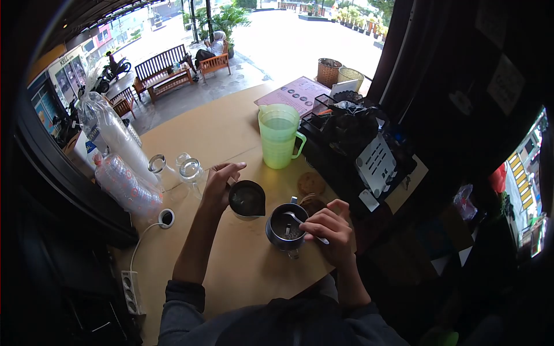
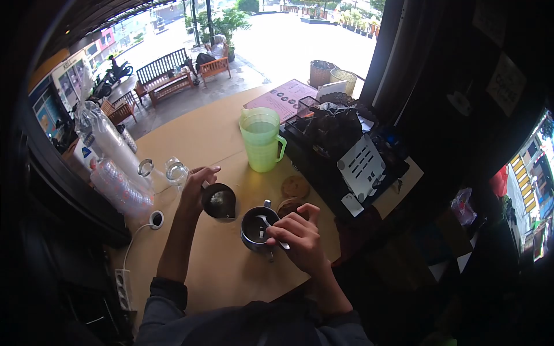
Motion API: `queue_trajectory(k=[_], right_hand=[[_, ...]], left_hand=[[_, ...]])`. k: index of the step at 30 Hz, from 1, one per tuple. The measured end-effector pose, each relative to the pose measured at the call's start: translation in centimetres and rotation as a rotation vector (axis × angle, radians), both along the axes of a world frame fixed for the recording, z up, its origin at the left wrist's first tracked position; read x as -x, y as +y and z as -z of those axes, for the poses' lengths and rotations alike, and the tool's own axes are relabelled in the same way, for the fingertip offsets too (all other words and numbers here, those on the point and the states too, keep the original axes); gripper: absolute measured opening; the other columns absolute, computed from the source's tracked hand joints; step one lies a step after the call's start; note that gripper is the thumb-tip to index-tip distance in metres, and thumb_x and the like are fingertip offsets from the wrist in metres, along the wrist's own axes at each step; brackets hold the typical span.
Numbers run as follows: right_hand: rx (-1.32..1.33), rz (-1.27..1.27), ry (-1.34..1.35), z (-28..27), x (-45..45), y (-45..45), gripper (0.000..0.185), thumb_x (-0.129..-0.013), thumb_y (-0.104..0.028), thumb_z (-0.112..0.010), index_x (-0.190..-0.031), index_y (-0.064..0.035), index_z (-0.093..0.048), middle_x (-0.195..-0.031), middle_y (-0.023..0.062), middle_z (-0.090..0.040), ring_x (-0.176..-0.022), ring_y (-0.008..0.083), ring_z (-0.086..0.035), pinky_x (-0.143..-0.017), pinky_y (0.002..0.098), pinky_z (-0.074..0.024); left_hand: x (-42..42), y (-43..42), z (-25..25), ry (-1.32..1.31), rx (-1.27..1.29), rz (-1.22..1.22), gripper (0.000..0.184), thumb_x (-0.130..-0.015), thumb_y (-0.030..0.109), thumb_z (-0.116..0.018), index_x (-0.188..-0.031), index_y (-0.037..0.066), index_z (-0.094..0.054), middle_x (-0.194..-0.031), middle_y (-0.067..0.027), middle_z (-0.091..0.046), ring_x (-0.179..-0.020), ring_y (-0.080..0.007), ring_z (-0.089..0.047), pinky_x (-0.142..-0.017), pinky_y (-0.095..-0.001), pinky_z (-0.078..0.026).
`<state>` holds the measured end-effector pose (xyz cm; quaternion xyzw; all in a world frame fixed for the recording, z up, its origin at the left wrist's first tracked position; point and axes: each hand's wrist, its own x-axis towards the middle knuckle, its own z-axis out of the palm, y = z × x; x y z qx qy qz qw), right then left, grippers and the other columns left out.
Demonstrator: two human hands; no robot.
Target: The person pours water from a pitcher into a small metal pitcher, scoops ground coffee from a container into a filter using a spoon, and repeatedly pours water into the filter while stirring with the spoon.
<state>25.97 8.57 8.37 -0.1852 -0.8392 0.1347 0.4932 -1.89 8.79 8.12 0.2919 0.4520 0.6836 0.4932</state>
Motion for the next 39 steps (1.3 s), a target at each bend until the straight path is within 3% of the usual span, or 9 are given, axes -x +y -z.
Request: queue_trajectory(k=[2, 6, 9, 12, 19, 21, 30, 36, 39], right_hand=[[0.017, -0.160, -0.010, 0.3, -0.4, 0.4, 0.023, -0.081, -0.033, -0.070, -0.085, -0.0098, -0.071, -0.073, -0.0009, -0.065, -0.068, 0.0143, -0.062, -0.086, 0.0390, -0.0350], [-0.059, -0.052, -0.057, -0.3, -0.4, 0.3, 0.023, -0.080, -0.033, -0.070, -0.086, -0.0108, -0.072, -0.073, -0.0006, -0.064, -0.068, 0.0146, -0.062, -0.086, 0.0398, -0.0357], [-0.029, -0.284, -0.032, -0.1, -0.4, 0.3, 0.023, -0.079, -0.033, -0.071, -0.085, -0.0117, -0.071, -0.072, -0.0016, -0.064, -0.067, 0.0146, -0.062, -0.085, 0.0411, -0.0358], [-0.092, -0.112, -0.076, -0.5, -0.3, 0.3, 0.019, -0.075, -0.028, -0.076, -0.084, -0.0145, -0.068, -0.074, -0.0048, -0.061, -0.069, 0.0120, -0.060, -0.088, 0.0422, -0.0342], [-0.072, -0.171, -0.058, 0.0, -0.2, 0.4, 0.021, -0.078, -0.032, -0.072, -0.085, -0.0130, -0.069, -0.072, -0.0029, -0.062, -0.067, 0.0133, -0.061, -0.083, 0.0401, -0.0351], [-0.099, -0.068, -0.051, 0.0, 0.0, 0.1, 0.024, -0.083, -0.036, -0.067, -0.086, -0.0122, -0.071, -0.072, -0.0018, -0.064, -0.066, 0.0145, -0.061, -0.082, 0.0404, -0.0350], [-0.198, -0.090, -0.054, 0.3, 0.4, -1.2, 0.027, -0.081, -0.040, -0.067, -0.090, -0.0149, -0.071, -0.071, -0.0034, -0.062, -0.065, 0.0135, -0.060, -0.083, 0.0411, -0.0328], [-0.160, -0.087, -0.057, -0.3, -0.5, -0.4, 0.027, -0.081, -0.039, -0.067, -0.092, -0.0149, -0.071, -0.075, -0.0023, -0.064, -0.068, 0.0140, -0.062, -0.084, 0.0418, -0.0341], [-0.130, -0.151, -0.078, 0.0, -0.4, 0.0, 0.026, -0.083, -0.038, -0.066, -0.090, -0.0143, -0.071, -0.075, -0.0018, -0.064, -0.068, 0.0142, -0.062, -0.084, 0.0415, -0.0349]], left_hand=[[0.9, 0.0, 1.9, -0.041, 0.002, 0.009, 0.035, -0.079, 0.006, -0.071, -0.056, 0.014, -0.046, -0.050, 0.0070, -0.038, -0.040, -0.0023, -0.030, -0.038, -0.0224, -0.024], [2.9, 0.3, 6.8, 0.003, 0.025, 0.086, 0.027, -0.080, 0.006, -0.069, -0.060, 0.011, -0.051, -0.053, 0.0060, -0.041, -0.041, -0.0023, -0.033, -0.038, -0.0219, -0.026], [3.5, 0.5, 9.4, -0.010, 0.161, 0.043, 0.011, -0.082, 0.008, -0.065, -0.072, 0.004, -0.062, -0.056, 0.0047, -0.045, -0.041, -0.0029, -0.037, -0.036, -0.0216, -0.028], [4.4, 0.5, 11.6, -0.009, 0.171, 0.106, 0.015, -0.083, 0.011, -0.063, -0.085, -0.003, -0.065, -0.057, 0.0032, -0.046, -0.046, -0.0051, -0.041, -0.043, -0.0220, -0.032], [4.0, 1.1, 13.5, -0.104, 0.108, 0.070, 0.014, -0.083, 0.008, -0.063, -0.069, 0.005, -0.061, -0.053, 0.0056, -0.038, -0.044, -0.0045, -0.036, -0.043, -0.0232, -0.031], [3.6, 1.1, 13.9, 0.520, -0.095, -0.050, 0.024, -0.083, 0.009, -0.063, -0.061, 0.009, -0.054, -0.053, 0.0058, -0.038, -0.045, -0.0040, -0.035, -0.043, -0.0229, -0.031], [4.5, 1.0, 13.8, 0.071, 0.044, 0.108, 0.030, -0.084, 0.013, -0.062, -0.057, 0.010, -0.051, -0.054, 0.0058, -0.038, -0.047, -0.0029, -0.033, -0.044, -0.0239, -0.029], [4.2, 1.0, 13.7, 0.245, 0.038, 0.059, 0.029, -0.085, 0.011, -0.061, -0.058, 0.008, -0.052, -0.056, 0.0056, -0.039, -0.050, -0.0025, -0.034, -0.046, -0.0240, -0.030], [4.0, 1.0, 13.4, 0.144, 0.025, 0.060, 0.031, -0.084, 0.012, -0.062, -0.056, 0.010, -0.048, -0.054, 0.0061, -0.037, -0.048, -0.0027, -0.032, -0.044, -0.0238, -0.028]])
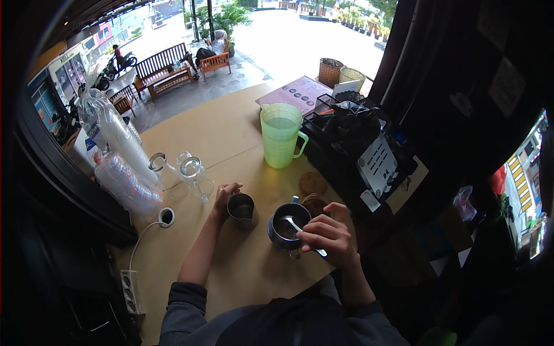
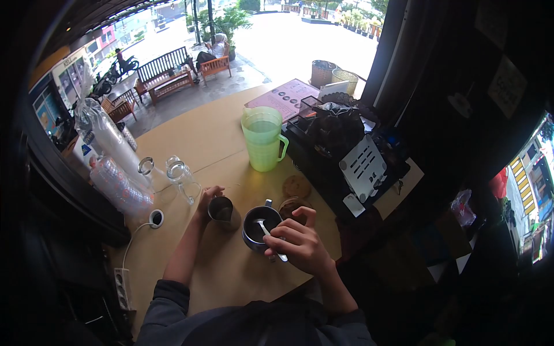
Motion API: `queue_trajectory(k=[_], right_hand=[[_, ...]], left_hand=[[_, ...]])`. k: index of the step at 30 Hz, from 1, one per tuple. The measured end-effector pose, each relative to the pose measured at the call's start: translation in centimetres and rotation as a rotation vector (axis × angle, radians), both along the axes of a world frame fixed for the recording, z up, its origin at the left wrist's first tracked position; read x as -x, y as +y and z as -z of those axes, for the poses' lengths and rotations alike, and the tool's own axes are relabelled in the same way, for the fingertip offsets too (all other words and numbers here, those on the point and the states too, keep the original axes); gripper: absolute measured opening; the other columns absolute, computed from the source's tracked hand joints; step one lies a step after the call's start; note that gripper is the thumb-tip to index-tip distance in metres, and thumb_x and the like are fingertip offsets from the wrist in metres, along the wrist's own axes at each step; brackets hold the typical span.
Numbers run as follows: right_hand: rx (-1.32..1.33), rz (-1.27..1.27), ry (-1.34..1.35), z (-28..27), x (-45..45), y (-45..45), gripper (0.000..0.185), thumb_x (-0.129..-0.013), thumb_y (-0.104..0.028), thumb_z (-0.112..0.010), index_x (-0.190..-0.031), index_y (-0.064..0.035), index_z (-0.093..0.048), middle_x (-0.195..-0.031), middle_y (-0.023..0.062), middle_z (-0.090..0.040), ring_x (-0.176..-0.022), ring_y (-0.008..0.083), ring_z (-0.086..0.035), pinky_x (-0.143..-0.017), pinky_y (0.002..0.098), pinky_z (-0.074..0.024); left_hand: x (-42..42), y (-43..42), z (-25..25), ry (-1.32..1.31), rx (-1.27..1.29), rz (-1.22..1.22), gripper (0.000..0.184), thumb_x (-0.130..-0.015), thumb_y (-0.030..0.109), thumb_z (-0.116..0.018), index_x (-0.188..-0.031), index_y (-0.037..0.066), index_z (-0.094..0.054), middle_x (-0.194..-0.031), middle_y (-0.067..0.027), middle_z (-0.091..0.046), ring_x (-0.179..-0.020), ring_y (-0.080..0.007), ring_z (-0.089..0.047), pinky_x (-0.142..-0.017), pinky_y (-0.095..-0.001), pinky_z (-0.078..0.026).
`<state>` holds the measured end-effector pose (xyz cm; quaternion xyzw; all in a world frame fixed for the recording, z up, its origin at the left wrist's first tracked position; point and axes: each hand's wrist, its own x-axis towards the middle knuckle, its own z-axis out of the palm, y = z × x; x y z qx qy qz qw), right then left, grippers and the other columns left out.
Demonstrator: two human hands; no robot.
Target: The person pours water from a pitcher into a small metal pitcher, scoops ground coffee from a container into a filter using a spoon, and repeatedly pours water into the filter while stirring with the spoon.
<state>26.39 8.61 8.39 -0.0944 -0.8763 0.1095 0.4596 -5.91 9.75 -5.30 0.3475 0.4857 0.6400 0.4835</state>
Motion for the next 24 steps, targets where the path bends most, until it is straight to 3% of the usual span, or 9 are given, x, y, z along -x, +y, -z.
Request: queue_trajectory(k=[6, 10, 14, 17, 18, 21, 24], right_hand=[[-0.010, 0.023, -0.011, -0.2, 0.0, 0.3, 0.027, -0.085, -0.038, -0.066, -0.085, -0.0113, -0.071, -0.072, -0.0005, -0.064, -0.067, 0.0148, -0.062, -0.083, 0.0403, -0.0371], [0.141, -0.040, 0.064, 0.2, -0.7, 0.7, 0.027, -0.085, -0.038, -0.065, -0.084, -0.0112, -0.072, -0.072, -0.0004, -0.064, -0.068, 0.0149, -0.062, -0.085, 0.0408, -0.0374], [0.048, 0.040, 0.005, 0.0, -0.3, 1.0, 0.032, -0.088, -0.041, -0.062, -0.085, -0.0108, -0.072, -0.073, -0.0005, -0.065, -0.068, 0.0150, -0.062, -0.085, 0.0407, -0.0373], [0.151, -0.126, 0.021, 0.1, -0.5, 1.0, 0.020, -0.077, -0.028, -0.074, -0.088, -0.0125, -0.069, -0.075, -0.0020, -0.062, -0.071, 0.0137, -0.061, -0.091, 0.0413, -0.0353], [0.147, -0.089, 0.055, 0.4, -0.6, 1.1, 0.027, -0.086, -0.037, -0.064, -0.087, -0.0112, -0.072, -0.073, -0.0007, -0.065, -0.068, 0.0151, -0.063, -0.084, 0.0404, -0.0368], [0.036, 0.042, -0.015, -0.2, -0.4, 0.9, 0.032, -0.089, -0.041, -0.061, -0.085, -0.0105, -0.072, -0.074, -0.0004, -0.065, -0.068, 0.0152, -0.063, -0.084, 0.0399, -0.0364], [0.059, -0.033, 0.011, -0.2, -0.3, 0.8, 0.031, -0.088, -0.039, -0.062, -0.083, -0.0099, -0.071, -0.072, -0.0004, -0.065, -0.067, 0.0151, -0.062, -0.082, 0.0391, -0.0358]], left_hand=[[-0.5, 0.1, -0.4, -0.100, 0.073, -0.036, 0.039, -0.083, 0.015, -0.062, -0.052, 0.017, -0.038, -0.051, 0.0077, -0.032, -0.043, -0.0030, -0.027, -0.042, -0.0242, -0.023], [-0.1, 0.2, 0.1, -0.095, 0.056, -0.023, 0.039, -0.083, 0.015, -0.062, -0.052, 0.017, -0.039, -0.051, 0.0075, -0.032, -0.043, -0.0029, -0.028, -0.042, -0.0241, -0.023], [-0.2, 0.2, 0.3, -0.100, 0.055, -0.036, 0.038, -0.083, 0.015, -0.062, -0.053, 0.017, -0.040, -0.051, 0.0075, -0.033, -0.044, -0.0025, -0.029, -0.042, -0.0238, -0.025], [-0.1, 0.2, 0.2, -0.089, 0.048, -0.031, 0.037, -0.084, 0.015, -0.061, -0.053, 0.016, -0.041, -0.051, 0.0075, -0.033, -0.044, -0.0025, -0.030, -0.042, -0.0241, -0.026], [-0.1, 0.1, 0.2, -0.078, 0.036, -0.023, 0.036, -0.084, 0.015, -0.061, -0.054, 0.015, -0.041, -0.051, 0.0076, -0.034, -0.044, -0.0025, -0.030, -0.042, -0.0243, -0.026], [0.0, 0.2, 0.4, -0.078, 0.051, -0.010, 0.036, -0.085, 0.016, -0.060, -0.054, 0.015, -0.041, -0.052, 0.0077, -0.034, -0.044, -0.0026, -0.030, -0.041, -0.0242, -0.025], [0.1, 0.3, 1.0, 0.007, -0.038, -0.002, 0.037, -0.085, 0.016, -0.060, -0.055, 0.015, -0.039, -0.052, 0.0077, -0.032, -0.044, -0.0021, -0.029, -0.041, -0.0241, -0.024]])
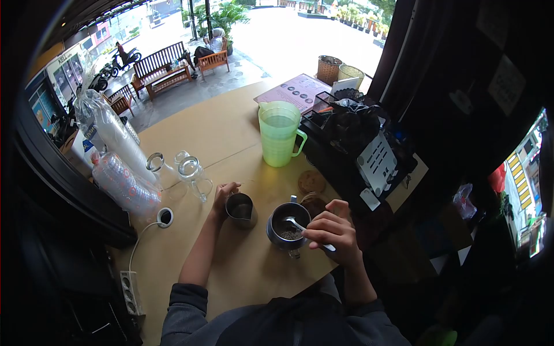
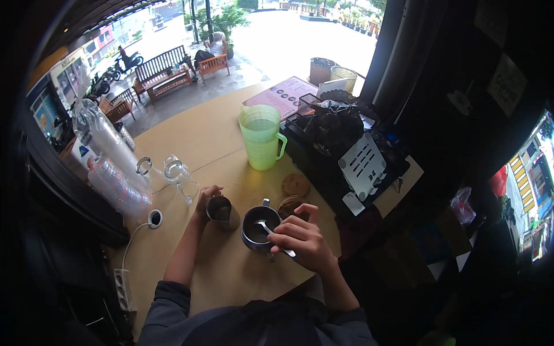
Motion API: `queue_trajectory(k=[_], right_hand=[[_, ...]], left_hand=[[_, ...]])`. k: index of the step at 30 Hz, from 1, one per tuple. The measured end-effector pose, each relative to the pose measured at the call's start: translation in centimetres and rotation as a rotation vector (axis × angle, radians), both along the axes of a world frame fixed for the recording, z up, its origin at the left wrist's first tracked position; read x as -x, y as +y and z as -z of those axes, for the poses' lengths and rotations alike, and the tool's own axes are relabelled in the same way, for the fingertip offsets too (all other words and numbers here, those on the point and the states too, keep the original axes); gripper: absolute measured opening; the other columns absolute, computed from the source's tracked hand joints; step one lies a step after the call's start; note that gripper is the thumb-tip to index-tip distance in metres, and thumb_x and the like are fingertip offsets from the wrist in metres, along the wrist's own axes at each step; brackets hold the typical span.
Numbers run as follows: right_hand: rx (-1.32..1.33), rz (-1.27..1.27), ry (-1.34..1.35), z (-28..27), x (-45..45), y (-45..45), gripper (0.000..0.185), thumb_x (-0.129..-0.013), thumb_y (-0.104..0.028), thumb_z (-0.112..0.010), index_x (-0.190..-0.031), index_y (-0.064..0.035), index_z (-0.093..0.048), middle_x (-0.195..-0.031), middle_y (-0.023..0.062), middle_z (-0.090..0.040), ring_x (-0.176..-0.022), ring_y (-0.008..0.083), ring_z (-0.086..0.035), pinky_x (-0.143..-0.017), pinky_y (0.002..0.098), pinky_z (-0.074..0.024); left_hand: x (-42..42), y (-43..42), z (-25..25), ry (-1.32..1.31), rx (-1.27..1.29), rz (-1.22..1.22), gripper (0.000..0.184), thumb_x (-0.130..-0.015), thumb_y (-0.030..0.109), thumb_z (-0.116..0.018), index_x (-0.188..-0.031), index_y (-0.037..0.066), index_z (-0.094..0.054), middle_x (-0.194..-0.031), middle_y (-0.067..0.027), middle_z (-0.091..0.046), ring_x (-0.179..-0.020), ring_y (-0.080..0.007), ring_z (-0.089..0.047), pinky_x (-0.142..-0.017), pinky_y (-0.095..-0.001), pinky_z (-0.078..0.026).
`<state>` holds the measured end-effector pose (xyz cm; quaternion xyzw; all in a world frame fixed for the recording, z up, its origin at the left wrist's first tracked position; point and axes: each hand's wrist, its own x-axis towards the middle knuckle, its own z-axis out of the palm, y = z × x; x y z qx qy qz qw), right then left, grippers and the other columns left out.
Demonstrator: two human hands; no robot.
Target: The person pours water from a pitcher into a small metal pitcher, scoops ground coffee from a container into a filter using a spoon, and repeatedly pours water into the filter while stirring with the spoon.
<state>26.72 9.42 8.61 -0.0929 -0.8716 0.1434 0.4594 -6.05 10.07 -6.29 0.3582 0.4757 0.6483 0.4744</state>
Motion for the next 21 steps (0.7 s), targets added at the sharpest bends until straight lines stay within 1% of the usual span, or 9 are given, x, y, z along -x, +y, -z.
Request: queue_trajectory(k=[1, 2, 6, 10, 13, 14, 17, 19, 21], right_hand=[[0.042, -0.052, 0.035, 0.1, -0.1, 0.1, 0.028, -0.087, -0.037, -0.064, -0.084, -0.0100, -0.070, -0.072, -0.0004, -0.064, -0.066, 0.0151, -0.062, -0.081, 0.0385, -0.0357], [0.097, -0.034, 0.025, 0.3, -0.5, 0.2, 0.019, -0.079, -0.030, -0.073, -0.084, -0.0119, -0.068, -0.074, -0.0015, -0.061, -0.070, 0.0143, -0.059, -0.087, 0.0390, -0.0346], [-0.029, 0.021, -0.038, -0.4, 0.3, 0.0, 0.020, -0.079, -0.031, -0.072, -0.083, -0.0116, -0.068, -0.074, -0.0013, -0.062, -0.070, 0.0145, -0.059, -0.084, 0.0368, -0.0347], [0.077, -0.039, 0.019, 0.0, -0.2, 0.3, 0.019, -0.079, -0.029, -0.073, -0.086, -0.0118, -0.067, -0.075, -0.0019, -0.062, -0.071, 0.0140, -0.059, -0.084, 0.0359, -0.0345], [-0.033, 0.046, -0.049, -0.4, 0.3, 0.2, 0.020, -0.079, -0.030, -0.073, -0.085, -0.0117, -0.068, -0.075, -0.0015, -0.062, -0.071, 0.0139, -0.059, -0.083, 0.0360, -0.0346], [-0.044, 0.008, -0.039, -0.6, 0.6, 0.0, 0.020, -0.080, -0.030, -0.073, -0.084, -0.0116, -0.067, -0.074, -0.0012, -0.062, -0.071, 0.0136, -0.059, -0.082, 0.0355, -0.0345], [0.019, -0.068, 0.008, 0.1, 0.3, 0.5, 0.020, -0.079, -0.029, -0.073, -0.085, -0.0119, -0.066, -0.075, -0.0019, -0.062, -0.071, 0.0131, -0.059, -0.082, 0.0358, -0.0343], [0.020, -0.019, 0.025, 0.1, 0.1, 0.5, 0.020, -0.078, -0.030, -0.073, -0.085, -0.0120, -0.066, -0.075, -0.0025, -0.062, -0.071, 0.0133, -0.059, -0.082, 0.0360, -0.0341], [-0.075, 0.045, -0.037, -0.4, 0.5, 0.3, 0.021, -0.079, -0.032, -0.072, -0.083, -0.0118, -0.067, -0.073, -0.0025, -0.061, -0.070, 0.0138, -0.059, -0.083, 0.0366, -0.0344]], left_hand=[[0.0, 0.0, 0.1, 0.000, 0.001, -0.001, 0.037, -0.085, 0.016, -0.060, -0.055, 0.015, -0.039, -0.052, 0.0077, -0.032, -0.044, -0.0021, -0.029, -0.041, -0.0241, -0.024], [0.1, -0.1, 0.1, -0.011, -0.007, 0.004, 0.038, -0.085, 0.017, -0.060, -0.055, 0.015, -0.038, -0.052, 0.0075, -0.031, -0.045, -0.0021, -0.028, -0.041, -0.0242, -0.024], [-0.1, -0.1, -0.2, -0.095, 0.064, 0.008, 0.039, -0.085, 0.017, -0.060, -0.055, 0.015, -0.037, -0.052, 0.0073, -0.030, -0.045, -0.0021, -0.026, -0.041, -0.0245, -0.023], [-0.4, -0.3, -0.9, -0.048, 0.050, -0.014, 0.039, -0.085, 0.017, -0.060, -0.054, 0.016, -0.037, -0.052, 0.0075, -0.031, -0.044, -0.0024, -0.026, -0.041, -0.0245, -0.023], [-0.6, -0.4, -1.2, -0.088, 0.078, 0.001, 0.039, -0.085, 0.016, -0.060, -0.053, 0.017, -0.037, -0.051, 0.0076, -0.031, -0.043, -0.0026, -0.027, -0.041, -0.0244, -0.023], [-0.6, -0.3, -1.0, -0.096, 0.075, -0.006, 0.039, -0.085, 0.016, -0.060, -0.053, 0.017, -0.037, -0.051, 0.0075, -0.031, -0.043, -0.0027, -0.026, -0.041, -0.0244, -0.023], [-0.6, -0.2, -0.4, -0.050, 0.030, -0.022, 0.039, -0.086, 0.016, -0.060, -0.054, 0.017, -0.037, -0.051, 0.0074, -0.030, -0.043, -0.0027, -0.026, -0.041, -0.0244, -0.023], [-0.5, -0.2, -0.3, 0.003, -0.014, -0.028, 0.039, -0.086, 0.016, -0.060, -0.054, 0.017, -0.037, -0.051, 0.0074, -0.030, -0.043, -0.0027, -0.026, -0.041, -0.0245, -0.023], [-0.3, -0.2, -0.4, -0.108, 0.041, 0.018, 0.039, -0.086, 0.015, -0.059, -0.054, 0.017, -0.037, -0.051, 0.0074, -0.029, -0.043, -0.0026, -0.025, -0.041, -0.0245, -0.023]])
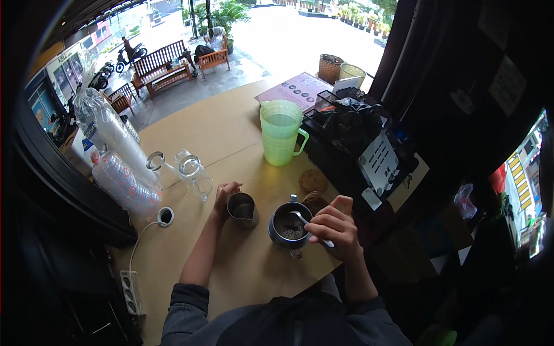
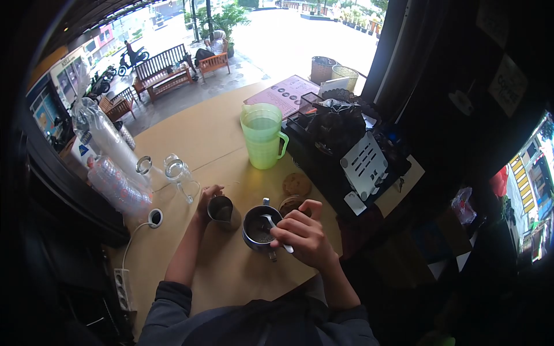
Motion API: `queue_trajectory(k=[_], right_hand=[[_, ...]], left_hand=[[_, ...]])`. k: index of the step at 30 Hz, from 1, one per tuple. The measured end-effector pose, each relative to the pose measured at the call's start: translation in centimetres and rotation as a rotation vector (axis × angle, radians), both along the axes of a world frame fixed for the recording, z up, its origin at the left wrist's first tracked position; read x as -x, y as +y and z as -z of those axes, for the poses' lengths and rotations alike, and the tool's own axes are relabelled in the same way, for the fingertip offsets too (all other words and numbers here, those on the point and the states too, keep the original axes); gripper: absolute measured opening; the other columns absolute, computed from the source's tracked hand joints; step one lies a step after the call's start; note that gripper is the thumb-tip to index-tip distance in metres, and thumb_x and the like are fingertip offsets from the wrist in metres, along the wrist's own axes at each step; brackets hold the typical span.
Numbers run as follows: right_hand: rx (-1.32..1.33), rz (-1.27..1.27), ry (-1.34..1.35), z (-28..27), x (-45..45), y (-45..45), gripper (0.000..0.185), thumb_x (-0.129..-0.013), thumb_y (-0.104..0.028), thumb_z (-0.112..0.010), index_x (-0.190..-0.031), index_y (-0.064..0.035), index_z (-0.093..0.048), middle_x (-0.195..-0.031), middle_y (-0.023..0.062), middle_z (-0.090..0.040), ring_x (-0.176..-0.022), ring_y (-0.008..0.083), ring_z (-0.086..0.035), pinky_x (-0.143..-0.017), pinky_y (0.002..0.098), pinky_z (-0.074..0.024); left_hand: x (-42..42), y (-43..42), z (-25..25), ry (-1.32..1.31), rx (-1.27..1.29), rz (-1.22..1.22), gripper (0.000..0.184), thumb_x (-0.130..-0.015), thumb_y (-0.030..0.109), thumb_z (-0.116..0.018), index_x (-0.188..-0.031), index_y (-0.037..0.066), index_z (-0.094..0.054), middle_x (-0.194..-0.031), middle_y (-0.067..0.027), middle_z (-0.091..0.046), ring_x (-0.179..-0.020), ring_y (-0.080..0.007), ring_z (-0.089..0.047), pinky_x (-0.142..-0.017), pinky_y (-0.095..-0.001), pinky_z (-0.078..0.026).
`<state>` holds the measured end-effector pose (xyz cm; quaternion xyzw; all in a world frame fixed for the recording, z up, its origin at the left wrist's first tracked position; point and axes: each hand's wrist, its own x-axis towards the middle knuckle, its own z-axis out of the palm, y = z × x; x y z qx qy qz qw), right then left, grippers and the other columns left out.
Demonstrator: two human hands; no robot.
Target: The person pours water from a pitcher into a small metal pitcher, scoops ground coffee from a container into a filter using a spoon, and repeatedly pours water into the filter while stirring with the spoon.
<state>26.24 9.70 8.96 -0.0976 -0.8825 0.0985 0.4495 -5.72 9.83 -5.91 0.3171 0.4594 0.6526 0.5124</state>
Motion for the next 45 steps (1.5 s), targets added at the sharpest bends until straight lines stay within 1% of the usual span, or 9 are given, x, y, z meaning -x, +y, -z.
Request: queue_trajectory(k=[6, 8, 10, 13, 16, 22, 24, 27, 45], right_hand=[[0.119, -0.077, 0.054, 0.6, -0.3, 0.2, 0.022, -0.078, -0.032, -0.073, -0.085, -0.0125, -0.067, -0.074, -0.0028, -0.060, -0.071, 0.0138, -0.059, -0.086, 0.0391, -0.0343], [-0.012, -0.018, 0.022, 0.1, 0.3, 0.1, 0.032, -0.089, -0.038, -0.062, -0.082, -0.0076, -0.069, -0.069, 0.0009, -0.063, -0.063, 0.0163, -0.060, -0.077, 0.0351, -0.0352], [0.010, -0.075, 0.047, 0.3, 0.3, 0.2, 0.032, -0.089, -0.037, -0.062, -0.081, -0.0071, -0.069, -0.069, 0.0010, -0.062, -0.063, 0.0162, -0.060, -0.077, 0.0351, -0.0353], [0.168, -0.127, 0.129, 1.3, 0.0, 0.5, 0.028, -0.088, -0.035, -0.064, -0.084, -0.0077, -0.069, -0.071, 0.0008, -0.063, -0.066, 0.0164, -0.061, -0.078, 0.0352, -0.0360], [0.071, -0.013, 0.043, 0.7, 0.0, 0.3, 0.021, -0.081, -0.033, -0.071, -0.085, -0.0116, -0.069, -0.073, -0.0021, -0.063, -0.067, 0.0148, -0.060, -0.084, 0.0391, -0.0356], [0.191, -0.146, 0.084, 0.7, -0.4, 0.5, 0.019, -0.078, -0.029, -0.074, -0.086, -0.0126, -0.068, -0.074, -0.0024, -0.062, -0.069, 0.0135, -0.060, -0.085, 0.0394, -0.0355], [0.013, -0.005, -0.023, -0.2, -0.2, 0.1, 0.019, -0.077, -0.029, -0.074, -0.084, -0.0122, -0.068, -0.072, -0.0027, -0.062, -0.068, 0.0133, -0.060, -0.085, 0.0394, -0.0362], [0.048, -0.115, -0.035, -0.7, 0.2, -0.4, 0.019, -0.076, -0.029, -0.075, -0.083, -0.0124, -0.067, -0.071, -0.0034, -0.061, -0.067, 0.0130, -0.060, -0.085, 0.0390, -0.0359], [-0.016, -0.032, -0.062, -0.3, 0.0, -1.4, 0.022, -0.078, -0.032, -0.074, -0.083, -0.0127, -0.065, -0.074, -0.0041, -0.059, -0.069, 0.0119, -0.059, -0.087, 0.0398, -0.0367]], left_hand=[[0.0, 0.3, 0.8, 0.180, -0.087, -0.049, 0.040, -0.087, 0.017, -0.060, -0.054, 0.016, -0.036, -0.051, 0.0077, -0.028, -0.043, -0.0026, -0.024, -0.040, -0.0248, -0.022], [0.1, 0.3, 0.7, 0.089, -0.038, -0.032, 0.040, -0.086, 0.017, -0.060, -0.054, 0.016, -0.036, -0.051, 0.0076, -0.028, -0.042, -0.0026, -0.025, -0.040, -0.0248, -0.022], [0.0, 0.1, 0.2, 0.000, 0.011, -0.016, 0.040, -0.086, 0.017, -0.060, -0.054, 0.016, -0.037, -0.050, 0.0075, -0.028, -0.042, -0.0027, -0.025, -0.040, -0.0248, -0.022], [-0.4, -0.2, -0.3, -0.009, 0.000, -0.024, 0.040, -0.086, 0.016, -0.060, -0.053, 0.016, -0.037, -0.050, 0.0073, -0.030, -0.042, -0.0028, -0.026, -0.040, -0.0249, -0.022], [-0.7, -0.2, -0.5, -0.006, -0.004, -0.008, 0.040, -0.085, 0.016, -0.061, -0.053, 0.017, -0.037, -0.050, 0.0071, -0.031, -0.041, -0.0031, -0.027, -0.040, -0.0250, -0.023], [-0.9, -0.3, -0.6, -0.052, 0.008, -0.004, 0.041, -0.085, 0.016, -0.061, -0.052, 0.017, -0.037, -0.048, 0.0070, -0.031, -0.040, -0.0035, -0.026, -0.040, -0.0250, -0.023], [-0.8, -0.3, -0.5, -0.057, 0.022, 0.002, 0.042, -0.085, 0.016, -0.061, -0.051, 0.017, -0.037, -0.048, 0.0070, -0.030, -0.040, -0.0036, -0.026, -0.040, -0.0251, -0.022], [-0.9, -0.2, -0.4, -0.049, 0.007, -0.008, 0.042, -0.085, 0.017, -0.061, -0.051, 0.017, -0.036, -0.048, 0.0070, -0.030, -0.040, -0.0037, -0.026, -0.040, -0.0251, -0.022], [-1.2, -0.2, -0.8, -0.058, 0.026, -0.042, 0.042, -0.086, 0.016, -0.061, -0.051, 0.017, -0.038, -0.046, 0.0053, -0.034, -0.038, -0.0046, -0.029, -0.039, -0.0248, -0.023]])
